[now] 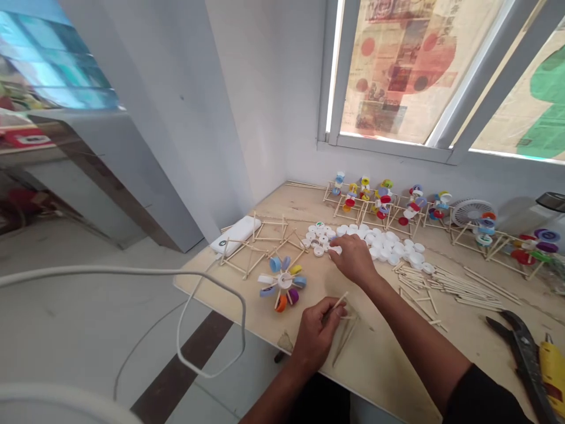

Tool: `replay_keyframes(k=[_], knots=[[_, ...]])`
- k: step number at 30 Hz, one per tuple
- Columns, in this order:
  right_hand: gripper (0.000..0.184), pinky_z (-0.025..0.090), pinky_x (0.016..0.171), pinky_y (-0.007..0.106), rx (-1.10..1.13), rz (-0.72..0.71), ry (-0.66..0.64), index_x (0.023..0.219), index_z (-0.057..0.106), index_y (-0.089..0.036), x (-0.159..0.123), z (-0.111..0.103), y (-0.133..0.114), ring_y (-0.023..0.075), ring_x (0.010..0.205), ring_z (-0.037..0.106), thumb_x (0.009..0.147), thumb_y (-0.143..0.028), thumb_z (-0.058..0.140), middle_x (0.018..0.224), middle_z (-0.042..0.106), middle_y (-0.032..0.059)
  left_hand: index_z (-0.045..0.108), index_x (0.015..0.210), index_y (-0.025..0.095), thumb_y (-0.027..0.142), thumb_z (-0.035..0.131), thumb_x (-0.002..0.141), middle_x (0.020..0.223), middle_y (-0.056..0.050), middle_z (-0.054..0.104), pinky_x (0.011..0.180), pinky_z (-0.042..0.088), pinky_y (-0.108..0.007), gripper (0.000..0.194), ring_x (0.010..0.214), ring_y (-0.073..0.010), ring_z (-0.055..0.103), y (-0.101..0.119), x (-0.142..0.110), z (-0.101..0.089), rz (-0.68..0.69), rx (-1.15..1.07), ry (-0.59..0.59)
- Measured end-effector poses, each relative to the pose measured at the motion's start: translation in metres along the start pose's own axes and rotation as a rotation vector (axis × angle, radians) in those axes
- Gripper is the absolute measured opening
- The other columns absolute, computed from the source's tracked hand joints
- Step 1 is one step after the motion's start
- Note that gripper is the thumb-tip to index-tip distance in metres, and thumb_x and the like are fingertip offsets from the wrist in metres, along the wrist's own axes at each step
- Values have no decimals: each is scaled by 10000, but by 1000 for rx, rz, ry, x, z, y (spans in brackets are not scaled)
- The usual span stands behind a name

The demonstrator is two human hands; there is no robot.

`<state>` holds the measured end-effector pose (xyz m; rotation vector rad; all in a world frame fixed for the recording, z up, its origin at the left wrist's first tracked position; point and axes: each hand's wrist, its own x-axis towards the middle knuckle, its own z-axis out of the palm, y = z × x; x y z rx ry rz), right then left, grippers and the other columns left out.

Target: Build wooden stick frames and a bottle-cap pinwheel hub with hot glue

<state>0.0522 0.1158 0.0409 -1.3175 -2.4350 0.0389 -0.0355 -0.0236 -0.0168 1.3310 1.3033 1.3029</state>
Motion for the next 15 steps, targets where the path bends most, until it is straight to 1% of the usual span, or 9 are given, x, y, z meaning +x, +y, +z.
replay_keyframes(k=[3, 5, 11, 15], knots=[[196, 344, 815, 374, -60, -2, -44, 942, 671, -195, 23, 13, -4, 259, 1007, 484, 820, -291, 550, 982, 654, 96, 626, 863, 172, 397, 504, 834, 751, -43, 664, 720, 455, -276, 258, 749, -185, 608, -4, 1, -3, -39, -141, 104], [221, 319, 842, 379, -101, -12, -77, 965, 670, -191, 34, 20, -6, 265, 1053, 452, 818, -309, 555, 1027, 637, 107, 618, 846, 168, 399, 513, 829, 741, -40, 657, 726, 452, -275, 255, 742, -179, 601, -4, 1, -5, -64, -206, 145], [325, 255, 907, 417, -201, -39, -133, 1037, 656, -155, 53, 39, -15, 299, 1141, 373, 808, -356, 544, 1177, 560, 152, 616, 807, 172, 411, 520, 828, 755, -34, 646, 703, 437, -261, 258, 729, -167, 583, -1, 2, -9, -87, -270, 151], [356, 238, 919, 431, -234, -36, -146, 1042, 650, -129, 57, 45, -20, 315, 1157, 349, 797, -362, 537, 1194, 543, 175, 611, 772, 173, 403, 516, 834, 730, -27, 624, 688, 427, -246, 256, 726, -163, 572, -2, 1, -10, -82, -277, 147]])
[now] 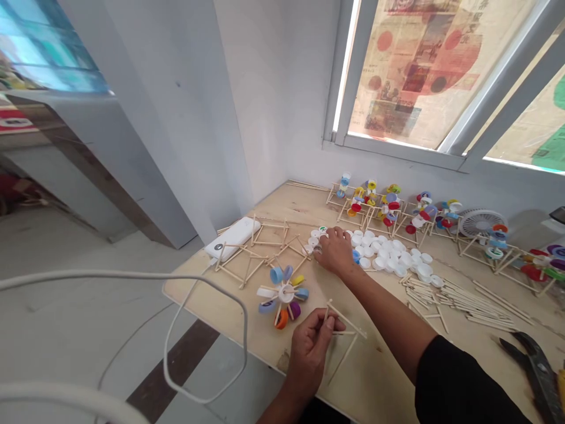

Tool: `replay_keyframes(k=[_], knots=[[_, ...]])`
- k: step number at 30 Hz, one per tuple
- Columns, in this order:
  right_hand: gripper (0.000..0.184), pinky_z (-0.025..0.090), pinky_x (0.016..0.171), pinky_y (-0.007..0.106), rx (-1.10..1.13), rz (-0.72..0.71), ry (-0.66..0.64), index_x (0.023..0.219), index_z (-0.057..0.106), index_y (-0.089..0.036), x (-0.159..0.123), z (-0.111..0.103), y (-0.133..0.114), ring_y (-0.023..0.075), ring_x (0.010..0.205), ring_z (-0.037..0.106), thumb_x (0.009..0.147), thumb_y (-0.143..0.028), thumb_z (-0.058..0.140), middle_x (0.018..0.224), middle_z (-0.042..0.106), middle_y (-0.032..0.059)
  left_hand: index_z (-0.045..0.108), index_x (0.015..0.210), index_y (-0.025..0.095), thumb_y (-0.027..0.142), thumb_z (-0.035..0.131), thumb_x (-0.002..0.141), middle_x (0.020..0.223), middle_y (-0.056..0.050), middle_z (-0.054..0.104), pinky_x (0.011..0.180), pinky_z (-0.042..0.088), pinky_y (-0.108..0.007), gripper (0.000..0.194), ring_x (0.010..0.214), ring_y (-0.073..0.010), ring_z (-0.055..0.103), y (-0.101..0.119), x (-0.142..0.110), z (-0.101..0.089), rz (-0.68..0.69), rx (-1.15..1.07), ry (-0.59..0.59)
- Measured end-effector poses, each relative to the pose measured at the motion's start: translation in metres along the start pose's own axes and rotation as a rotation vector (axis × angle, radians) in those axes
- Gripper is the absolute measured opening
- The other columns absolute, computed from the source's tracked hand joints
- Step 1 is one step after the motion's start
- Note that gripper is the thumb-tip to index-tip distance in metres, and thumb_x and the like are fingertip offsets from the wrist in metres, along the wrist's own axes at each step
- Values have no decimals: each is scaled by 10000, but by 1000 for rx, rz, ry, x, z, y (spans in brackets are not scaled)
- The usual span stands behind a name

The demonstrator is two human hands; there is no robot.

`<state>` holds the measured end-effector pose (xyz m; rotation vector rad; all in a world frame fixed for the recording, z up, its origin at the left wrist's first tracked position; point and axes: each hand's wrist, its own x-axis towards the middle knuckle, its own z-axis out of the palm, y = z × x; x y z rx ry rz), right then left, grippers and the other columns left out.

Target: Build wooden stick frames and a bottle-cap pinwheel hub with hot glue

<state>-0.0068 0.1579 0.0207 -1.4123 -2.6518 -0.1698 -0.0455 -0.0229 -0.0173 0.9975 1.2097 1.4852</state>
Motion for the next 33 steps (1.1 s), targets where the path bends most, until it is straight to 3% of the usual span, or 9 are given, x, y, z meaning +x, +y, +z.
replay_keyframes(k=[8, 12, 15, 18, 21, 24, 27, 33], knots=[[377, 262, 899, 443, 26, 34, -25, 1015, 660, -119, 9, 8, -6, 331, 1144, 357, 762, -380, 556, 1190, 545, 190, 609, 768, 158, 366, 497, 857, 738, -26, 623, 708, 413, -235, 253, 745, -157, 562, 0, 0, 0, 12, -14, 5], [324, 294, 883, 412, 75, 61, -15, 985, 664, -170, 10, -5, 3, 303, 1129, 387, 765, -379, 552, 1165, 571, 138, 613, 765, 151, 345, 500, 858, 734, -25, 614, 701, 409, -231, 243, 740, -153, 556, 3, 0, 0, 8, -30, 10], [303, 307, 882, 408, 103, 93, 6, 967, 662, -210, 4, -23, 32, 290, 1130, 400, 772, -411, 546, 1186, 564, 96, 621, 756, 150, 330, 510, 852, 727, -22, 609, 699, 404, -227, 233, 732, -149, 552, 6, -1, 1, 4, -35, 16], [263, 314, 893, 423, 102, 117, 34, 930, 663, -215, -11, -37, 76, 294, 1129, 417, 753, -388, 576, 1171, 576, 81, 629, 745, 150, 323, 514, 847, 727, -30, 617, 721, 403, -233, 231, 762, -161, 558, 7, -1, 2, 5, -39, 46], [242, 333, 886, 451, 41, 129, -5, 915, 662, -216, -30, -39, 119, 319, 1130, 433, 719, -349, 613, 1173, 581, 87, 637, 738, 152, 327, 512, 845, 721, -35, 623, 722, 403, -236, 240, 780, -171, 560, 7, -2, 4, 8, -34, 79], [298, 345, 884, 467, 28, 129, -53, 981, 655, -227, -39, -36, 140, 327, 1116, 464, 716, -359, 624, 1167, 595, 91, 638, 715, 156, 330, 520, 839, 714, -32, 618, 715, 402, -233, 244, 776, -170, 560, 6, -1, 5, 3, -20, 86], [327, 362, 883, 422, 96, 86, -49, 1045, 643, -229, -33, -33, 136, 291, 1087, 506, 753, -370, 603, 1130, 625, 85, 640, 705, 158, 338, 529, 830, 711, -29, 612, 719, 404, -231, 245, 776, -171, 562, 6, -1, 5, -9, -9, 97], [253, 365, 851, 374, 134, 64, -87, 1014, 663, -239, 7, -25, 100, 252, 1020, 546, 804, -333, 557, 1054, 663, 62, 648, 704, 160, 350, 525, 826, 723, -33, 616, 740, 413, -235, 257, 776, -177, 565, 13, -1, 8, -34, 29, 119]])
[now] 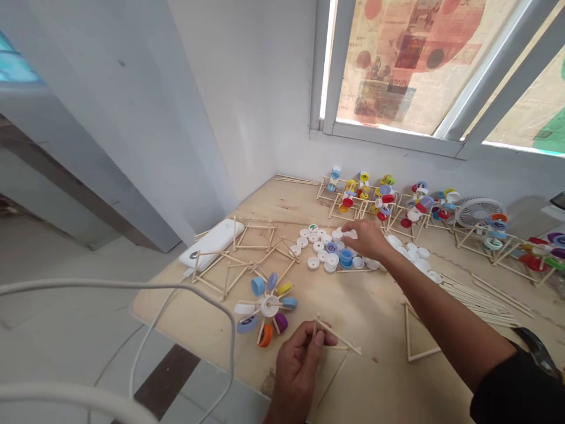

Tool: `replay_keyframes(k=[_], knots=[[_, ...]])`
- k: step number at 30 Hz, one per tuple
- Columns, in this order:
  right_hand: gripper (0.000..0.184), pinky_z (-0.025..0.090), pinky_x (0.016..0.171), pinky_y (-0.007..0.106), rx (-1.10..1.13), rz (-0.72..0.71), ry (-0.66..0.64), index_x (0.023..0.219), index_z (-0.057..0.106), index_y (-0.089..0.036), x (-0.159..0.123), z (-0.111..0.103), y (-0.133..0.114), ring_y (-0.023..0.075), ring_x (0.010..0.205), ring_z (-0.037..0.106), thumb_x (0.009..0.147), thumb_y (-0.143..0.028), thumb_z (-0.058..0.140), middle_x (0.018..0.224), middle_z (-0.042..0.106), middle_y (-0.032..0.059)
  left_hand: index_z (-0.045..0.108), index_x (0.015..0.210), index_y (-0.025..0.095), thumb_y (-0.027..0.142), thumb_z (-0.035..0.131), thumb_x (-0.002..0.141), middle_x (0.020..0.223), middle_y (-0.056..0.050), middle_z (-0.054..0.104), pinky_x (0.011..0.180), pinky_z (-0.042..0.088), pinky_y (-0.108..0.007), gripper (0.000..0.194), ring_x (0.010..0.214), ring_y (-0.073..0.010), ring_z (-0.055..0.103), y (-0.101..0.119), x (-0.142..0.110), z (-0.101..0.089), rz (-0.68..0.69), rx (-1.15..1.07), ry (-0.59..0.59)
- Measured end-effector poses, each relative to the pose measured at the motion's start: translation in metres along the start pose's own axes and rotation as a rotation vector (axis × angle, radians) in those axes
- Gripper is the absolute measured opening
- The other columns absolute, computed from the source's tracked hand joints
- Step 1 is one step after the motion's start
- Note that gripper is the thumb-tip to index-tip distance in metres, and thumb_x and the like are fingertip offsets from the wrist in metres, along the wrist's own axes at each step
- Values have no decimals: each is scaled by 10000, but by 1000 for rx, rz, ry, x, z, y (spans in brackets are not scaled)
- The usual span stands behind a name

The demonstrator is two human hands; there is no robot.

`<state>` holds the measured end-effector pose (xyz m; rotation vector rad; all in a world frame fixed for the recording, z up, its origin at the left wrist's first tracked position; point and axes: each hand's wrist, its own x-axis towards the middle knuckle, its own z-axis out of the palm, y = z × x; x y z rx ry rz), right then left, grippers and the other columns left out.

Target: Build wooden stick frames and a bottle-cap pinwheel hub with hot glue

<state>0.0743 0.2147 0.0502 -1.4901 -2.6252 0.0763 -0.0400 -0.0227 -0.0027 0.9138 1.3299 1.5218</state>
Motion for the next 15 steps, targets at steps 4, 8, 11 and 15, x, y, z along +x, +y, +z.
replay_keyframes(k=[4, 8, 11, 15], knots=[[232, 334, 863, 374, -36, -11, -37, 982, 678, -236, 19, 9, -17, 263, 1067, 505, 802, -319, 557, 1062, 657, 72, 643, 692, 165, 354, 526, 823, 729, -33, 624, 747, 417, -231, 257, 793, -181, 572, 2, 0, 1, -6, 10, 7], [257, 283, 896, 403, -94, -31, -69, 954, 691, -202, 29, 15, -31, 289, 1129, 436, 799, -353, 553, 1122, 622, 110, 651, 700, 170, 355, 541, 817, 713, -26, 627, 734, 419, -228, 245, 775, -177, 575, 0, 1, 1, -10, 12, 5], [300, 256, 903, 423, -135, -53, -95, 931, 699, -166, 33, 18, -38, 308, 1141, 406, 782, -388, 563, 1126, 607, 147, 655, 693, 172, 359, 546, 815, 716, -29, 634, 756, 419, -235, 249, 786, -181, 579, -1, 1, 1, -8, 8, 8], [325, 248, 901, 426, -164, -60, -112, 893, 709, -157, 35, 20, -42, 311, 1120, 411, 775, -415, 550, 1114, 608, 157, 656, 698, 169, 370, 543, 815, 737, -37, 640, 767, 424, -241, 259, 806, -188, 581, -1, 1, 1, -14, 13, 9]])
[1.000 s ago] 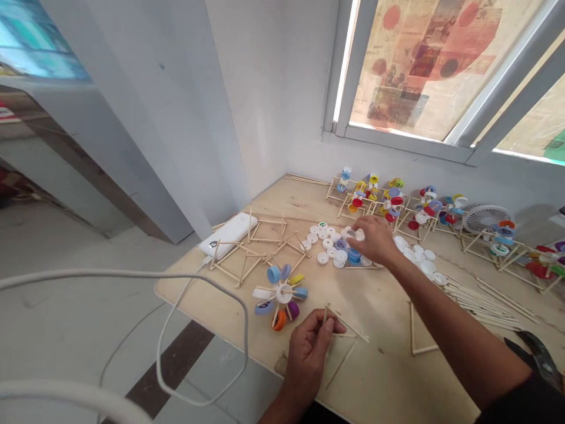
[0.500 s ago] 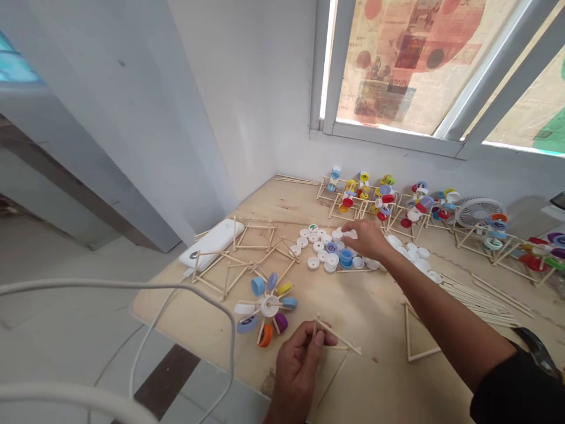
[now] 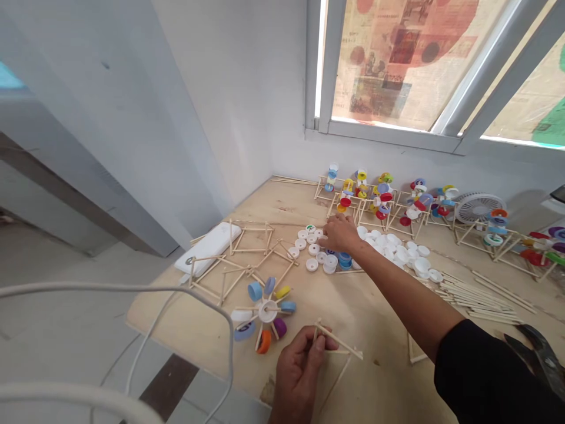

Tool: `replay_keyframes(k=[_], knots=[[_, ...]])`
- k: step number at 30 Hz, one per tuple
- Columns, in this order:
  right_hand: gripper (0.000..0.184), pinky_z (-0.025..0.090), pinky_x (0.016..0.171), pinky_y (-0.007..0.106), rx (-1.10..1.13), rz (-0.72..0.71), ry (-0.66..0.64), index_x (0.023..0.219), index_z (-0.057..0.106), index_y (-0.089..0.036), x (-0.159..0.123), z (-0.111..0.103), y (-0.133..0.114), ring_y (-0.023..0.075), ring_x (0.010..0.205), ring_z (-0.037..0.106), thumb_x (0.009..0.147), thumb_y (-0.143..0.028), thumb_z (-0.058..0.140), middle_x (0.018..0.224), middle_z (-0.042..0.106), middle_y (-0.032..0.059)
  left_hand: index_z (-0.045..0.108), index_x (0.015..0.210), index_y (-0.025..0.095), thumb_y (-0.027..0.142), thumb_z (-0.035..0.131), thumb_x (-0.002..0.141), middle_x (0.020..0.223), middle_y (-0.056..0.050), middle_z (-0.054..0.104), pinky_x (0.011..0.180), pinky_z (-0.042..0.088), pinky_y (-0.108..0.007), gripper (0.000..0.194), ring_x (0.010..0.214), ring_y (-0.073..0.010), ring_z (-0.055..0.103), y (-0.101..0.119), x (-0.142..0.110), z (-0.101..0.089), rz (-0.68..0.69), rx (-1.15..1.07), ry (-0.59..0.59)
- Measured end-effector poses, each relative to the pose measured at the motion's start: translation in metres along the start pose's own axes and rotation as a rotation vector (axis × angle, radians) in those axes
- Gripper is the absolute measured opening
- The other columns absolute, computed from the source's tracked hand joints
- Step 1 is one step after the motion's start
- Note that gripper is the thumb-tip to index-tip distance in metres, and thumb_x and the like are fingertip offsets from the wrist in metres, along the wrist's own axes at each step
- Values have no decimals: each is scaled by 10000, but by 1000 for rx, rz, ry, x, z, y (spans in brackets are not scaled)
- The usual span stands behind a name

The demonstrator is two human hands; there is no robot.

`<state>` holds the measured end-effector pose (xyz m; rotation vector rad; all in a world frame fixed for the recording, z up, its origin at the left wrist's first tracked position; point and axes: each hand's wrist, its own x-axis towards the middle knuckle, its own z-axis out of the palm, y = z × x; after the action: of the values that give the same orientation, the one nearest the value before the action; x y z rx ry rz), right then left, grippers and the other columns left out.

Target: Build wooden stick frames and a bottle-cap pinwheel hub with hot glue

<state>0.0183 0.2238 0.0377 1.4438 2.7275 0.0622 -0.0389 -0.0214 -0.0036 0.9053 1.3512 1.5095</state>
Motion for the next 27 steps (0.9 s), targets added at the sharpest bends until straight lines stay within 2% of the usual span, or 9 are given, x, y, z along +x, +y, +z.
replay_keyframes(k=[10, 13, 17, 19, 22, 27], knots=[[272, 289, 842, 421, 16, 60, 52, 954, 696, -150, -4, 3, 4, 307, 1072, 449, 811, -194, 469, 1080, 633, 167, 646, 697, 166, 408, 529, 815, 735, -45, 630, 750, 430, -242, 294, 789, -191, 575, 4, -1, 1, -17, 36, -8], [270, 290, 852, 419, 35, 62, 65, 941, 698, -154, -6, 1, 5, 303, 1078, 448, 827, -240, 469, 1086, 630, 159, 647, 692, 168, 416, 527, 815, 725, -41, 630, 748, 428, -239, 302, 787, -189, 577, 4, -1, 2, -11, 45, -2], [328, 269, 890, 440, 55, 36, 48, 856, 711, -175, -7, 3, 2, 312, 1091, 442, 795, -441, 530, 1075, 628, 147, 648, 683, 169, 400, 543, 814, 710, -30, 630, 734, 427, -229, 285, 770, -179, 581, 3, 0, 2, -6, 37, 2], [360, 261, 898, 456, 60, 31, 42, 845, 711, -163, -7, 5, 0, 325, 1095, 437, 767, -480, 557, 1081, 620, 163, 648, 683, 169, 403, 545, 813, 705, -30, 630, 727, 431, -232, 286, 761, -180, 583, 3, 0, 2, -9, 35, 0], [328, 267, 894, 459, 79, 34, 44, 868, 704, -146, -5, 8, 0, 330, 1092, 441, 753, -432, 589, 1079, 615, 175, 651, 692, 166, 401, 545, 812, 734, -42, 645, 760, 432, -246, 284, 803, -196, 591, 2, 0, 2, -12, 40, 1], [247, 299, 882, 417, 155, 27, 86, 943, 668, -205, -6, 4, 12, 291, 1097, 454, 748, -346, 613, 1084, 625, 104, 654, 708, 164, 395, 542, 814, 754, -48, 654, 764, 435, -245, 278, 808, -196, 600, 0, 0, 0, -24, 38, -16]])
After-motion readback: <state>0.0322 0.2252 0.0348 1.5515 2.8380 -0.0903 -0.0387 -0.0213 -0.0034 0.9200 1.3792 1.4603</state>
